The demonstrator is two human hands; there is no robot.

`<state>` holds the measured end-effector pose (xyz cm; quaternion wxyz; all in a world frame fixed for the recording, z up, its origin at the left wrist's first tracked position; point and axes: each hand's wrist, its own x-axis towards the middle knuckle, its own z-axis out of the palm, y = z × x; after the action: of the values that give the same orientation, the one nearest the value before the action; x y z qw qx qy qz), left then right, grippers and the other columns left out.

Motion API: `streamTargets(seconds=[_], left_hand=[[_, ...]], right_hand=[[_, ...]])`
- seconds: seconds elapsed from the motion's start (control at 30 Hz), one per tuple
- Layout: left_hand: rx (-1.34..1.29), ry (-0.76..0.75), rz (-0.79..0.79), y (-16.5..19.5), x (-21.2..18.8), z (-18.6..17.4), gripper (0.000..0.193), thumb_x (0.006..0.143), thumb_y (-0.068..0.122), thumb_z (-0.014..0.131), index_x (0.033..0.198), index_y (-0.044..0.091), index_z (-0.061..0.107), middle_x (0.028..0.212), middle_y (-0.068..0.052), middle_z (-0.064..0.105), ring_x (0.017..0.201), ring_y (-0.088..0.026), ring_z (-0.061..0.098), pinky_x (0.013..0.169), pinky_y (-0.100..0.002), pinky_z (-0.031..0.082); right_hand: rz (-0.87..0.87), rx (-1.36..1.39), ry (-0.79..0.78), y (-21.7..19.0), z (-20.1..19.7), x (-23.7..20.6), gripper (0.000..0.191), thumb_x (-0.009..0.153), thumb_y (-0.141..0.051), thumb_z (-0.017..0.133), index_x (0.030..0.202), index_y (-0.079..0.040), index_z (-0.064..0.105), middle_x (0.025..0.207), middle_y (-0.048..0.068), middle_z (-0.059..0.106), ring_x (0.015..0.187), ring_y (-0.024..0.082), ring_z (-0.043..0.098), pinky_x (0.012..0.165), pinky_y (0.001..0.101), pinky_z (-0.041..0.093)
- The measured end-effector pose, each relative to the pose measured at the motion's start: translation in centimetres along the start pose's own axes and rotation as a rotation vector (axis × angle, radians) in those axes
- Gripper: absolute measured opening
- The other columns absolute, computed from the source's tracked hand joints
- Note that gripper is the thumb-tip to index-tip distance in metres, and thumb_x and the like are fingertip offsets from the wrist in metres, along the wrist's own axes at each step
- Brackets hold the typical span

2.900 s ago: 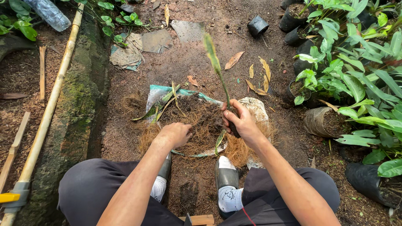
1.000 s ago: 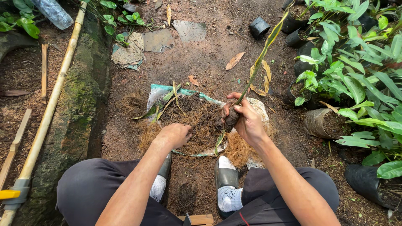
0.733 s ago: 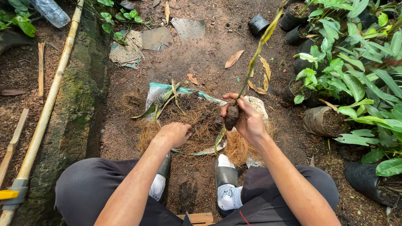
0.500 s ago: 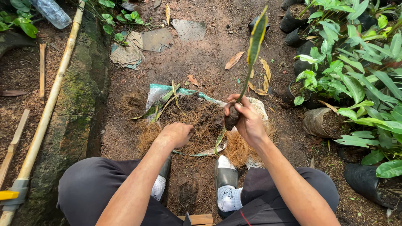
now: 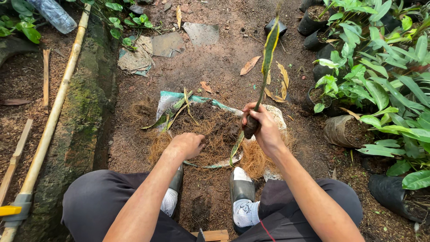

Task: The person sits on the ground in a plant nursery holding a snake plant seedling with a soil-covered root ball. They gather coconut coir fibers and a plastic sheet around the roots, pressing and shaping the coir into a ball around the root mass by hand.

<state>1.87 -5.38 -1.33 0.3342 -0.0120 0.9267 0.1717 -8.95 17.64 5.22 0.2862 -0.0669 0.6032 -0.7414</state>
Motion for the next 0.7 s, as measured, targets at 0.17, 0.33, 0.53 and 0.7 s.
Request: streamTargets(seconds=[0.17,0.33,0.53,0.7], left_hand=[[-0.01,0.002,0.005,0.1,0.2,-0.1,0.034,0.105,0.036,0.05,0.131,0.017,0.062,0.119,-0.012,0.071,0.113,-0.029,0.068,0.098,-0.046,0.055],[0.017,-0.051,-0.035,0.3,0.1,0.1,0.035,0.107,0.037,0.047,0.132,0.017,0.06,0.116,-0.01,0.07,0.108,-0.023,0.069,0.096,-0.045,0.057],[0.002,-0.079,-0.035,0.6,0.0,-0.3,0.033,0.108,0.034,0.046,0.13,0.017,0.062,0.113,-0.009,0.072,0.104,-0.02,0.07,0.095,-0.043,0.058],[-0.007,-0.081,-0.019,1.8,0.7,-0.7,0.031,0.109,0.03,0.045,0.131,0.016,0.062,0.114,-0.009,0.072,0.107,-0.022,0.07,0.096,-0.044,0.057]], right_hand=[[-0.024,-0.116,-0.033,-0.2,0.3,-0.1,0.02,0.102,-0.02,0.05,0.111,-0.005,0.059,0.077,0.004,0.058,0.075,0.014,0.056,0.072,0.0304,0.047],[0.009,-0.15,-0.01,-0.1,0.3,-0.1,0.022,0.101,-0.025,0.057,0.109,-0.005,0.062,0.073,0.003,0.057,0.071,0.013,0.054,0.067,0.0282,0.044],[-0.004,-0.213,-0.02,0.1,0.2,0.0,0.02,0.099,-0.023,0.062,0.105,-0.005,0.064,0.073,0.001,0.057,0.069,0.012,0.055,0.065,0.028,0.045],[0.035,-0.252,-0.009,0.3,0.2,0.1,0.018,0.1,-0.021,0.061,0.105,-0.004,0.065,0.071,0.001,0.057,0.068,0.011,0.055,0.064,0.0274,0.044]])
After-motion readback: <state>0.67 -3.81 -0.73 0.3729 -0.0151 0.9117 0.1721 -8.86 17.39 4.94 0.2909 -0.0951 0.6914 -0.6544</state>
